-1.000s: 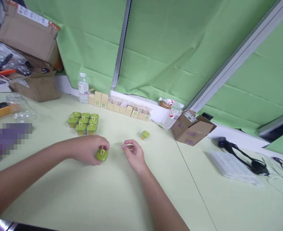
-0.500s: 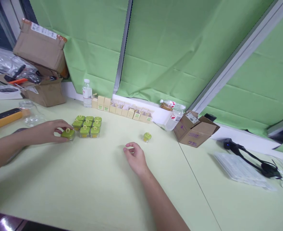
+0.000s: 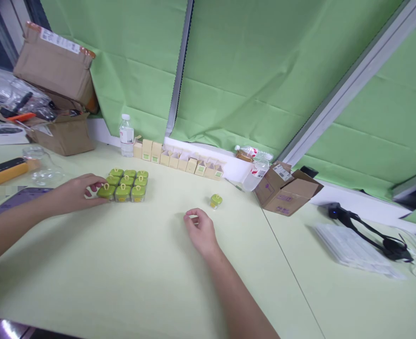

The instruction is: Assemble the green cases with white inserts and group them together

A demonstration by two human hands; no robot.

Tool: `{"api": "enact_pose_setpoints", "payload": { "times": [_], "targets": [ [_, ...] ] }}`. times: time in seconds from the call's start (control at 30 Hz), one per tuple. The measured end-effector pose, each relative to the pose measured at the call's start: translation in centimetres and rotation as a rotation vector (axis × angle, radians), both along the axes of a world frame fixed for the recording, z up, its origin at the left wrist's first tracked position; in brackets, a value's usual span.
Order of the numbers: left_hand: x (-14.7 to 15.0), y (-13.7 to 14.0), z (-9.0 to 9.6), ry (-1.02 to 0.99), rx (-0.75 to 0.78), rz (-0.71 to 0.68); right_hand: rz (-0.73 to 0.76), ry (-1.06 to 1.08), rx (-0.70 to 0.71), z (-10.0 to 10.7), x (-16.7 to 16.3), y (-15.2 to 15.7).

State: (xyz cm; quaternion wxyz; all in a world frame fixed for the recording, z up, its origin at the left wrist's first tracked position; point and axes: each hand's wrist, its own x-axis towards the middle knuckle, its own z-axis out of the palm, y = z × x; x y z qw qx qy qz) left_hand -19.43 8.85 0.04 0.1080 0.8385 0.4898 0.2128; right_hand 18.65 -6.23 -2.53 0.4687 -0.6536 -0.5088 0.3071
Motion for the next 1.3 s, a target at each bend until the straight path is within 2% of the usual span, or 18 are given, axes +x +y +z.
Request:
{"api": "enact_pose_setpoints", "payload": {
  "times": [0.37, 0.57, 0.77, 0.87, 1.0, 1.07, 1.17, 1.23, 1.3],
  "targets": [
    [0.3, -0.7, 0.0, 0.028, 0.069, 0.053, -0.018, -0.053, 0.012, 0.0, 0.4, 0.1],
    [0.3, -1.1, 0.2, 0.046, 0.035, 0.043, -0.008, -0.094, 0.023, 0.1, 0.3, -0.1],
    [1.0, -2.7, 1.9, 0.054, 0.075, 0.091, -0.044, -0.151, 0.077, 0.3, 0.4, 0.0],
    [3.5, -4.3, 3.6, -0.011, 0.145, 0.073, -0.185, -0.206, 0.173, 0.4, 2.1, 0.5],
    [10.7, -6.7, 4.6, -0.089, 0.015, -0.222, -0.419, -0.279, 0.301, -0.1, 6.2, 1.6],
    [15.0, -7.7, 3.9, -0.105, -0.038, -0.360, -0.400, -0.265, 0.283, -0.7, 7.9, 2.3],
    [20.2, -8.8, 1.6, -0.144, -0.062, -0.545, -0.297, -0.261, 0.274, -1.4, 9.3, 3.2],
    [22.0, -9.4, -0.2, -0.186, -0.044, -0.574, -0.224, -0.271, 0.284, -1.6, 9.5, 3.5],
    [22.5, -9.6, -1.6, -0.219, -0.002, -0.599, -0.182, -0.281, 0.300, -1.5, 9.3, 3.6]
  ]
}}
